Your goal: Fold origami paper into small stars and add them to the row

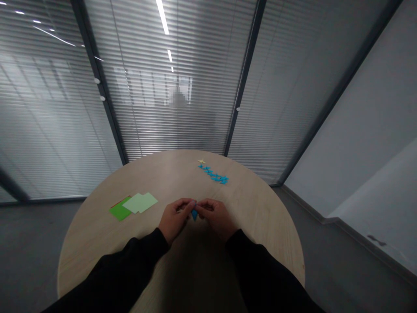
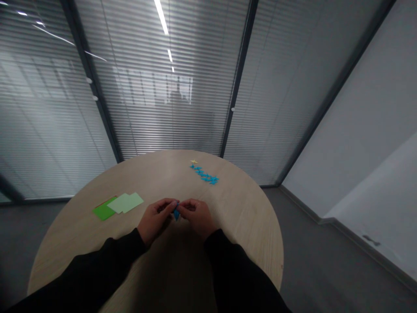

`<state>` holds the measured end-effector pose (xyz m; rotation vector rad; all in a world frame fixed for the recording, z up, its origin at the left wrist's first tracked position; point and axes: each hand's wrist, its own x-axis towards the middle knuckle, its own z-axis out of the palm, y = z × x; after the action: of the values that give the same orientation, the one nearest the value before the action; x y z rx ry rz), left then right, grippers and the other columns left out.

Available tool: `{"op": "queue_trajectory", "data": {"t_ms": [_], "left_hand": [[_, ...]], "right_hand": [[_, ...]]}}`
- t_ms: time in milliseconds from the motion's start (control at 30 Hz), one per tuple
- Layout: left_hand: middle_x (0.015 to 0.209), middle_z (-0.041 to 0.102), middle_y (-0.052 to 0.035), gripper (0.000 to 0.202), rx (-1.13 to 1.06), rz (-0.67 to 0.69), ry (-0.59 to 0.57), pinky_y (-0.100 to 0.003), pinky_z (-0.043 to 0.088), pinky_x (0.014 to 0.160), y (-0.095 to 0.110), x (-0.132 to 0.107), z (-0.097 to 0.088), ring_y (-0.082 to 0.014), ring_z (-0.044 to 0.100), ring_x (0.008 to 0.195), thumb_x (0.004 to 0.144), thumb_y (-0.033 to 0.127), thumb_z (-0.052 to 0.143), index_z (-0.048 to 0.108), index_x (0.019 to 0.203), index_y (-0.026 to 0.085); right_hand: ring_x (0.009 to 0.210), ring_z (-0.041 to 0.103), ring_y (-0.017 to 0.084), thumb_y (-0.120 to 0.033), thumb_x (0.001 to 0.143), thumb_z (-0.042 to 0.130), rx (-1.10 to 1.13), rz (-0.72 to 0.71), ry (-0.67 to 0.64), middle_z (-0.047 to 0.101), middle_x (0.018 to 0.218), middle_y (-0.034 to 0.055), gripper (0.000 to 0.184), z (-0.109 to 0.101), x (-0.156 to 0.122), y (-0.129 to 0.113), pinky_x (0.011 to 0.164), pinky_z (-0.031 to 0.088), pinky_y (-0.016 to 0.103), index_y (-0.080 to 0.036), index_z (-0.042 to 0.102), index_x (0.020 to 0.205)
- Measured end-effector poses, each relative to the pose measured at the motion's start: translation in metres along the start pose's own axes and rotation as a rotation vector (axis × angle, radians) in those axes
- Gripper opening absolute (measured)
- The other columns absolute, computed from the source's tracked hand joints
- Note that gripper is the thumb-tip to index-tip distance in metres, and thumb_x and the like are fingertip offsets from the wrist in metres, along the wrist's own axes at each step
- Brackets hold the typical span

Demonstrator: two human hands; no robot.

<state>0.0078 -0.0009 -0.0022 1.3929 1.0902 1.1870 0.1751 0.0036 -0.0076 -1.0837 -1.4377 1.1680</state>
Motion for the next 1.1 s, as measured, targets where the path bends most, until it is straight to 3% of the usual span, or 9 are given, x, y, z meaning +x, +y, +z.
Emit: {"op": "queue_trajectory", "data": {"t_ms": [100,300,500,633,733,933,1100], "left_hand": [[0.080,0.074,-0.0070,0.042,0.036,0.025,0.015,-0.027,0.047,0.060,0.002,0.000,-0.001,-0.0161,0.062,0.063,0.079,0.053,0.072,0.076,0.096,0.016],[0.064,0.068,-0.0025,0.040,-0.018,-0.014,0.047,-0.026,0.042,0.055,0.002,-0.002,0.001,-0.0137,0.055,0.054,0.081,0.054,0.069,0.075,0.092,0.016],[0.065,0.067,-0.0021,0.036,-0.016,0.002,0.112,-0.026,0.043,0.057,0.000,0.001,0.001,-0.0138,0.054,0.056,0.079,0.052,0.070,0.074,0.085,0.017],[0.071,0.070,-0.0034,0.040,-0.008,-0.002,0.067,-0.027,0.045,0.060,0.003,0.001,0.003,-0.0150,0.057,0.059,0.079,0.053,0.070,0.074,0.092,0.016],[0.068,0.068,-0.0029,0.039,0.003,-0.017,0.047,-0.027,0.043,0.058,0.003,-0.001,0.004,-0.0150,0.055,0.058,0.080,0.054,0.068,0.073,0.088,0.016],[0.062,0.065,-0.0024,0.034,0.162,0.097,0.132,-0.028,0.041,0.059,0.002,0.002,0.000,-0.0170,0.055,0.059,0.083,0.049,0.063,0.071,0.076,0.017],[0.070,0.067,-0.0038,0.036,0.174,0.130,0.099,-0.030,0.044,0.063,0.001,0.004,0.006,-0.0188,0.058,0.065,0.087,0.051,0.057,0.070,0.085,0.017]], "right_hand": [[0.059,0.054,0.013,-0.049,0.077,0.076,-0.006,-0.009,-0.005,0.064,0.066,0.0002,0.033,0.000,-0.001,-0.001,0.057,0.039,0.026,-0.016,0.072,0.081],[0.062,0.057,0.014,-0.047,0.076,0.076,-0.006,-0.028,-0.036,0.067,0.071,0.0008,0.031,0.003,-0.001,-0.002,0.059,0.042,0.026,-0.017,0.071,0.081],[0.055,0.050,0.012,-0.047,0.082,0.071,-0.106,-0.035,-0.052,0.060,0.062,-0.0012,0.031,0.003,-0.001,0.000,0.054,0.036,0.025,-0.016,0.070,0.078],[0.054,0.048,0.012,-0.048,0.081,0.071,-0.059,-0.036,0.006,0.058,0.061,-0.0019,0.032,0.003,0.000,0.003,0.053,0.035,0.025,-0.017,0.066,0.074],[0.054,0.049,0.012,-0.048,0.081,0.071,-0.070,-0.032,0.032,0.058,0.061,-0.0019,0.032,0.004,0.001,0.005,0.053,0.036,0.025,-0.017,0.066,0.075],[0.059,0.054,0.013,-0.049,0.087,0.064,-0.091,-0.079,-0.022,0.062,0.066,0.0004,0.033,0.008,0.001,0.004,0.057,0.040,0.026,-0.017,0.069,0.080],[0.057,0.053,0.013,-0.047,0.084,0.066,-0.069,-0.071,0.088,0.060,0.063,-0.0007,0.031,0.011,0.000,0.000,0.054,0.040,0.025,-0.017,0.065,0.076]]}}
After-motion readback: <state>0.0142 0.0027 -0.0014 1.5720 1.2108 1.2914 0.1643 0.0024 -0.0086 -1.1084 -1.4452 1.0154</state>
